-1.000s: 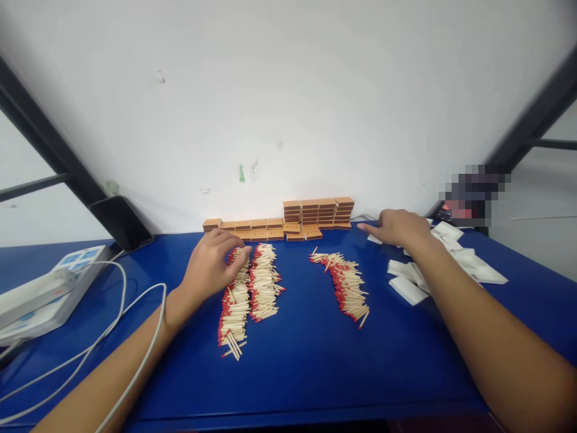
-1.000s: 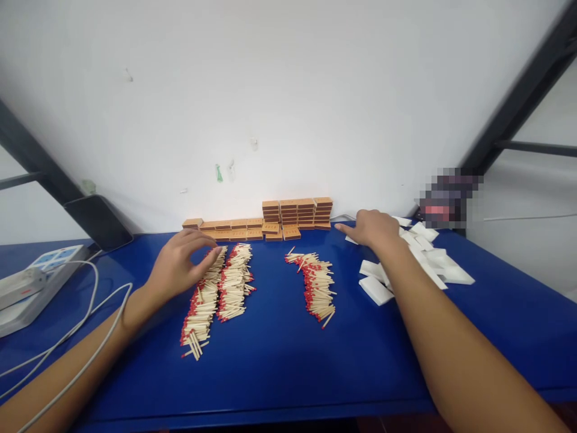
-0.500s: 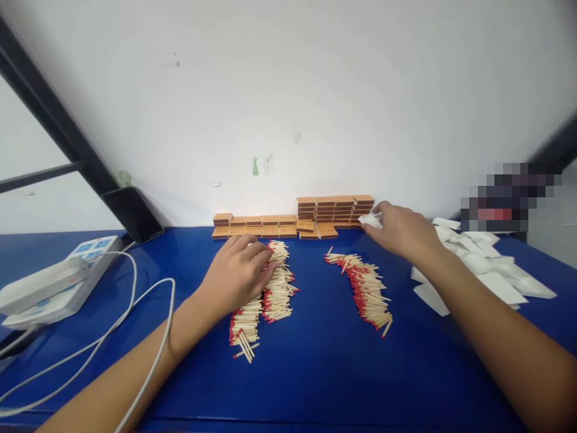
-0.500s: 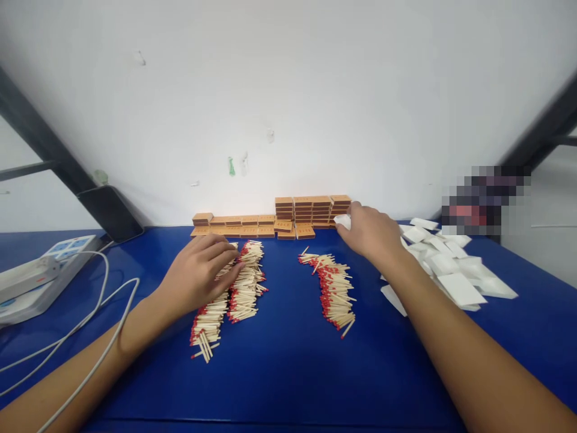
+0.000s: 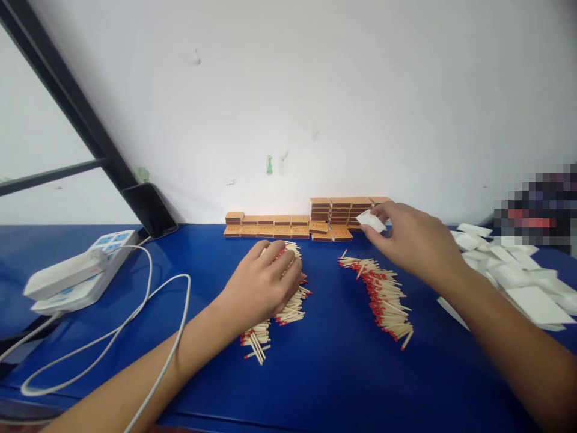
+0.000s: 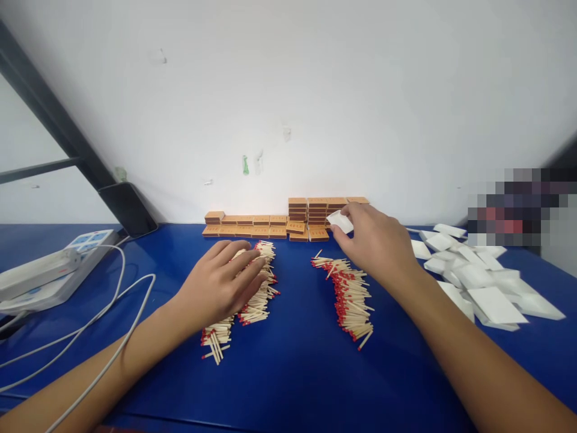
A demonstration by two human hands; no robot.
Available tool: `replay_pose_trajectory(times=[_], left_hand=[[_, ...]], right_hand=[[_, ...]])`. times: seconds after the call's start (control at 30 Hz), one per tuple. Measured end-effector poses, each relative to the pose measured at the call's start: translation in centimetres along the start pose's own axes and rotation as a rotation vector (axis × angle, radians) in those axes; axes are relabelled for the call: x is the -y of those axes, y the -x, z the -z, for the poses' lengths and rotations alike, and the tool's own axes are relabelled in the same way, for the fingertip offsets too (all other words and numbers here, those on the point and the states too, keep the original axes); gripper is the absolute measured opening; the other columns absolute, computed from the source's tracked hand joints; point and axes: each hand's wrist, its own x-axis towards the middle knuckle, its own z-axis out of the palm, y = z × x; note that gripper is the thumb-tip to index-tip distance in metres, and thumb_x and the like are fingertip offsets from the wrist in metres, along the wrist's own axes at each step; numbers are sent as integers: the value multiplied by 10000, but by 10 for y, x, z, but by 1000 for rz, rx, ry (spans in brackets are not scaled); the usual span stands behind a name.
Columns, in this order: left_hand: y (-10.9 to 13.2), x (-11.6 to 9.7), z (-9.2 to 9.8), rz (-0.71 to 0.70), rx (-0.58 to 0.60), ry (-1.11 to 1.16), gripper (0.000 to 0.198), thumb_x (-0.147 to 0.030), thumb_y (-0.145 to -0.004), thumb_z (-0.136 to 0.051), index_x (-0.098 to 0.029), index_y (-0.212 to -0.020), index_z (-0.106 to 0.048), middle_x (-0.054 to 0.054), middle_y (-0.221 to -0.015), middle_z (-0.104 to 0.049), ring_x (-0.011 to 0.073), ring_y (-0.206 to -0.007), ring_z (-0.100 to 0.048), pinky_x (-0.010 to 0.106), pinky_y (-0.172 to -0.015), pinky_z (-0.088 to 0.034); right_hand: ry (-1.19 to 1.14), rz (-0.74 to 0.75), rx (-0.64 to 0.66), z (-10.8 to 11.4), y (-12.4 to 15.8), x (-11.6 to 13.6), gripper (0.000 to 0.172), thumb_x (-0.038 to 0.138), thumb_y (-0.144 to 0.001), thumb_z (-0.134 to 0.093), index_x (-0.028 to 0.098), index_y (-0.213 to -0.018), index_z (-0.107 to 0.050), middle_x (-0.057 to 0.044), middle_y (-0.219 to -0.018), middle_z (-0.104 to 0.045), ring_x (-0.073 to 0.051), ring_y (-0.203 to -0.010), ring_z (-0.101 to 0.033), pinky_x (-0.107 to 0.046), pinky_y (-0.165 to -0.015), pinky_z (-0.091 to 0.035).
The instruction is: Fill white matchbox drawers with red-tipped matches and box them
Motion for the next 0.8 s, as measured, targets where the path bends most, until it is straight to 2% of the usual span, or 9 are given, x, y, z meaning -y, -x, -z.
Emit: replay_pose_trajectory(times=[0.07,0.13,0.23,0.33,0.43,0.53,0.67,0.73,0.8], left_hand=[[0,-2,0,36,-61,103,352,-301,-1041,-601,-149,-1359,-589,152,-1242,-723,331,-1166,-651,479,-931,-545],[0,-4,0,89,-99,200,593,-387,-1030,-639,-149,-1531,-429,174,-1377,-659,337,-1264,-611,494,-1023,-523],[1,-7,-1,119,-58,303,803,-515,-1025,-623,-156,-1636,-245,190,-1348,-658,336,-1210,-634,501,-998,-538],[3,-7,-6,143,-33,331,699,-479,-1070,-544,-151,-1623,-271,166,-1165,-699,311,-1039,-672,484,-894,-569],[6,-4,-11,201,-35,407,536,-443,-1079,-535,-171,-1527,-422,152,-1150,-695,289,-1025,-671,451,-868,-578],[7,3,-13,291,-82,525,391,-380,-1050,-620,-196,-1390,-555,122,-1168,-705,256,-1047,-670,412,-887,-571],[6,9,-12,448,-218,591,361,-319,-975,-747,-247,-1314,-648,70,-1175,-733,222,-1034,-668,399,-918,-552],[5,10,-11,501,-247,600,356,-309,-952,-771,-270,-1293,-678,55,-1138,-734,209,-981,-667,389,-876,-554],[5,12,-11,516,-250,602,339,-298,-934,-782,-281,-1264,-701,54,-1103,-730,211,-956,-667,391,-844,-555]], right_hand=[[-138,66,-34,3,4,15,296,431,-940,-603,207,-1115,-684,-121,-1028,-750,-253,-743,-661,-403,-708,-504],[-384,194,0,5,13,35,258,433,-949,-626,223,-1081,-700,-83,-976,-740,-207,-708,-646,-359,-677,-510],[-579,388,114,3,29,64,221,387,-987,-625,263,-1160,-687,-48,-958,-721,-188,-749,-641,-323,-674,-508],[-607,517,181,-5,42,80,114,317,-1029,-589,247,-1091,-654,-49,-978,-703,-186,-823,-641,-316,-734,-516],[-629,563,183,-8,46,83,132,278,-1058,-542,246,-1140,-641,-78,-1120,-706,-204,-974,-666,-334,-839,-535],[-648,574,146,-4,39,75,208,285,-1059,-536,262,-1226,-657,-88,-1281,-696,-220,-1109,-667,-358,-940,-532],[-523,344,64,-7,15,39,235,321,-1033,-536,241,-1170,-709,-76,-1127,-755,-202,-870,-686,-350,-784,-534],[-406,284,133,-17,2,14,221,311,-1001,-542,219,-1047,-737,-71,-1027,-775,-213,-852,-684,-353,-761,-511],[-361,262,277,-30,-8,-9,221,295,-968,-544,211,-989,-746,-56,-910,-771,-203,-773,-666,-345,-727,-492]])
